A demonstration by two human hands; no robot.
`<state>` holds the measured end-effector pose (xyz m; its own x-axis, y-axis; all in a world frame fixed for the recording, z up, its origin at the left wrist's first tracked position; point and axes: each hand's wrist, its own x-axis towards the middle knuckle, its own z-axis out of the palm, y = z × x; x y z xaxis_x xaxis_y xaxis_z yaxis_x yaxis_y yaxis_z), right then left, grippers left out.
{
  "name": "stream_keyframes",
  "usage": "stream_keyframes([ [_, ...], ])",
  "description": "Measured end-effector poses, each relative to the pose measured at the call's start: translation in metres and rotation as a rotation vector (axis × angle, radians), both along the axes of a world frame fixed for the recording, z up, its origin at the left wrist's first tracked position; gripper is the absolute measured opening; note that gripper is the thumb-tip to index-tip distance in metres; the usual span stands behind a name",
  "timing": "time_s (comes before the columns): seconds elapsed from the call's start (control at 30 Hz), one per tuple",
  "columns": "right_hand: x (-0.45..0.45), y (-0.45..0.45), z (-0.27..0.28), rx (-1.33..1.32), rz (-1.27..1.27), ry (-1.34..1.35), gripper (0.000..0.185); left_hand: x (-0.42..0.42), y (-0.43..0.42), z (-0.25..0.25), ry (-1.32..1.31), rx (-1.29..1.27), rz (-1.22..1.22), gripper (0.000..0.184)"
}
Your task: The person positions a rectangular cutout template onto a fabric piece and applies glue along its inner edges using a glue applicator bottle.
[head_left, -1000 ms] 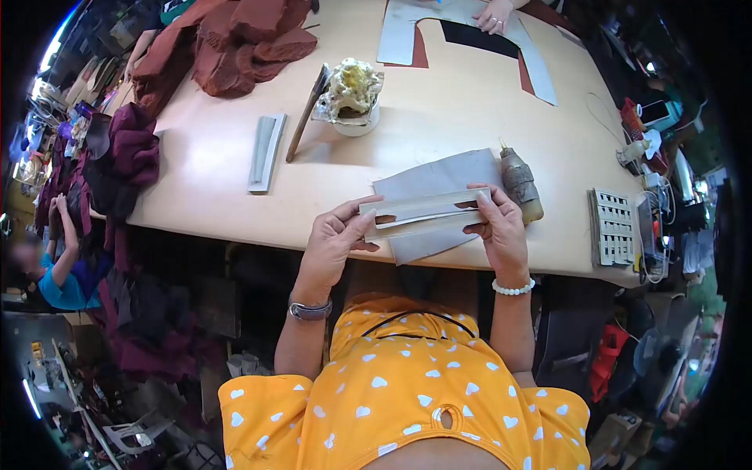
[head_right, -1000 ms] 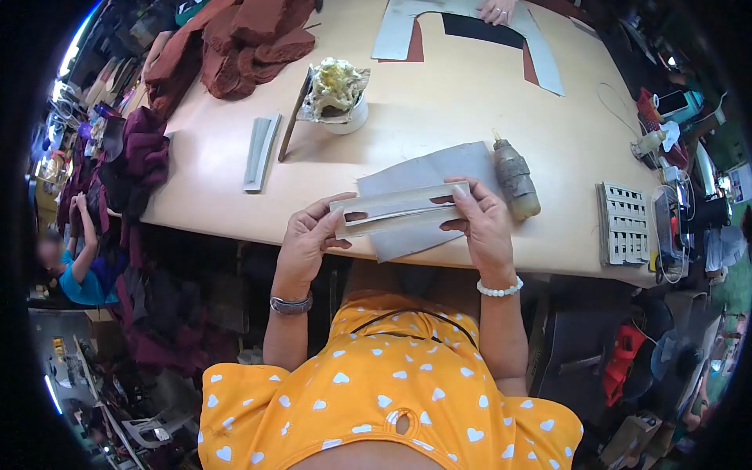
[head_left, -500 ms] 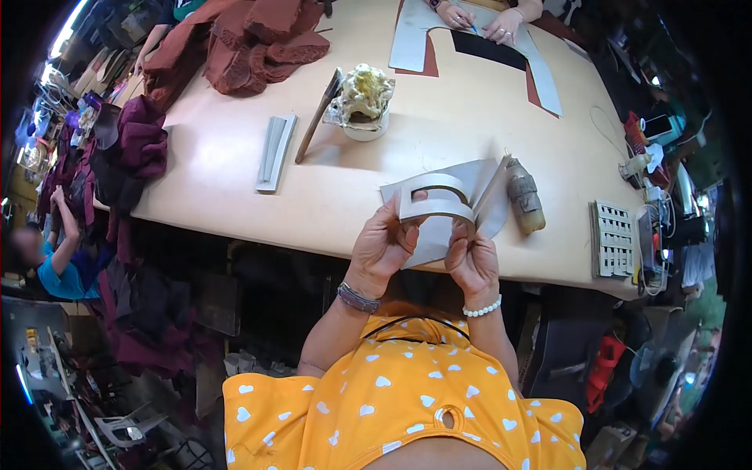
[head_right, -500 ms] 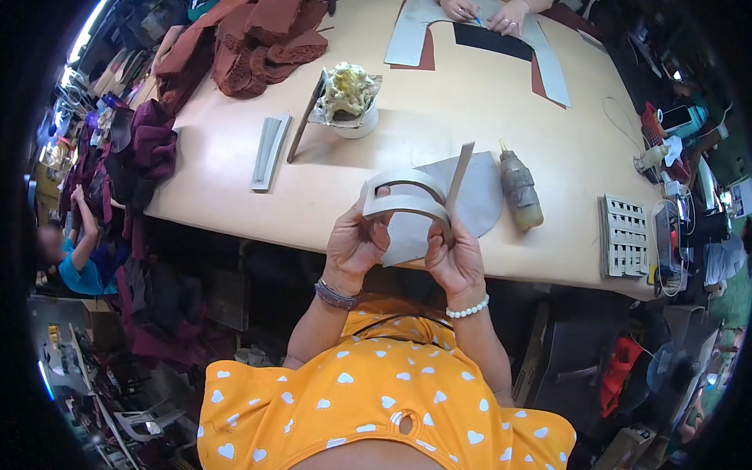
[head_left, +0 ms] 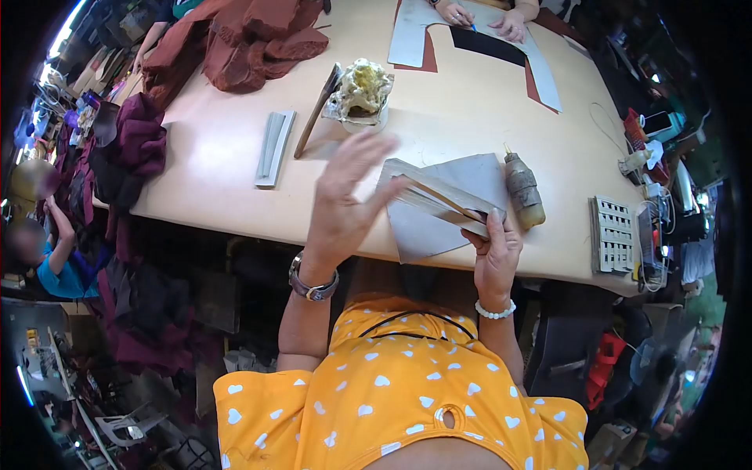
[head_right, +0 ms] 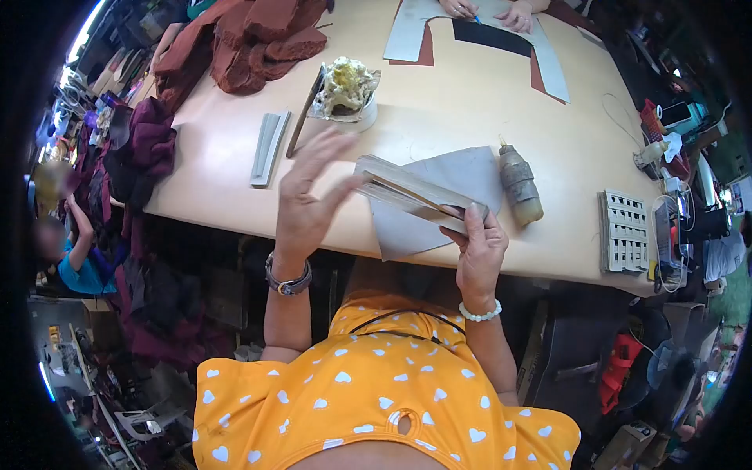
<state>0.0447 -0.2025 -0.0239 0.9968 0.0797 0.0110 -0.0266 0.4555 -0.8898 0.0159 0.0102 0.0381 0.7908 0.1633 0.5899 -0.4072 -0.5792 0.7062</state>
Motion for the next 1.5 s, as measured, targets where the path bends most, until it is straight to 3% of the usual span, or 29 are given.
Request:
stream_keyframes([
  [0.1,-0.004,0.003,0.005,-0.003,0.018,-0.034,0.021,0.007,-0.003,-0.001,0.052,0.178,-0.066,0.027],
  [0.13,-0.004,0.001,0.006,0.001,0.014,-0.027,0.021,0.009,-0.003,-0.003,0.09,0.174,-0.056,0.017],
  [0.33,-0.001,-0.002,0.002,0.025,0.029,0.048,0.02,-0.002,0.008,-0.004,0.114,0.173,-0.218,0.012],
  [0.47,0.003,-0.002,0.002,-0.005,-0.019,0.047,0.021,-0.029,0.035,-0.009,0.057,-0.003,-0.014,0.011],
  [0.5,0.007,-0.006,0.002,-0.013,-0.05,0.046,0.021,-0.045,0.051,-0.012,0.031,-0.098,0.161,0.01],
  [0.53,0.011,-0.013,0.001,-0.011,-0.063,0.041,0.023,-0.065,0.06,-0.013,0.036,-0.475,0.248,0.009],
  [0.57,0.013,-0.018,0.002,0.023,-0.067,0.046,0.024,-0.087,0.077,-0.017,0.076,-0.447,0.375,0.009],
  [0.6,0.014,-0.024,0.003,0.028,-0.069,0.044,0.025,-0.109,0.091,-0.03,0.077,-0.603,0.407,0.008],
  [0.67,0.018,-0.032,0.003,0.032,-0.073,0.04,0.027,-0.16,0.129,-0.077,0.272,-0.651,0.215,0.009],
  [0.77,0.017,-0.038,0.002,0.03,-0.078,0.045,0.028,-0.207,0.137,-0.144,0.855,-0.841,0.447,0.014],
  [0.83,0.016,-0.038,0.0,0.029,-0.081,0.043,0.029,-0.228,0.141,-0.218,1.017,-0.855,0.575,0.015],
  [0.9,0.013,-0.039,-0.003,0.046,-0.062,0.03,0.028,-0.223,0.135,-0.257,0.873,-1.015,0.711,0.007],
  [0.97,0.01,-0.04,-0.004,0.052,-0.059,0.019,0.027,-0.197,0.138,-0.285,0.808,-0.989,0.799,0.007],
  [1.03,0.007,-0.042,-0.005,0.049,-0.068,0.013,0.027,-0.157,0.154,-0.334,0.897,-0.894,0.902,0.016],
  [1.07,0.006,-0.043,-0.004,0.04,-0.074,0.019,0.028,-0.144,0.167,-0.345,0.923,-0.068,0.88,0.02],
  [1.13,0.003,-0.045,-0.003,0.024,-0.086,0.03,0.029,-0.116,0.186,-0.362,0.851,0.743,0.761,0.027],
  [1.2,0.0,-0.046,-0.002,0.016,-0.088,0.028,0.029,-0.092,0.195,-0.372,0.863,0.735,0.76,0.032],
  [1.27,-0.001,-0.046,-0.001,0.011,-0.092,0.03,0.029,-0.083,0.192,-0.351,1.084,0.58,0.705,0.03],
  [1.33,-0.005,-0.043,-0.002,0.008,-0.1,0.044,0.028,-0.086,0.19,-0.352,1.145,0.59,0.702,0.027],
  [1.4,-0.009,-0.039,-0.006,0.003,-0.087,0.052,0.026,-0.107,0.186,-0.377,1.047,0.771,0.757,0.024],
  [1.43,-0.011,-0.036,-0.007,0.0,-0.079,0.057,0.026,-0.115,0.172,-0.361,1.038,0.652,0.746,0.022],
  [1.47,-0.013,-0.032,-0.008,-0.014,-0.061,0.05,0.023,-0.124,0.151,-0.345,1.002,0.067,0.704,0.021],
  [1.5,-0.016,-0.029,-0.007,-0.053,-0.003,0.046,0.023,-0.128,0.122,-0.317,0.797,-0.697,0.672,0.02],
])
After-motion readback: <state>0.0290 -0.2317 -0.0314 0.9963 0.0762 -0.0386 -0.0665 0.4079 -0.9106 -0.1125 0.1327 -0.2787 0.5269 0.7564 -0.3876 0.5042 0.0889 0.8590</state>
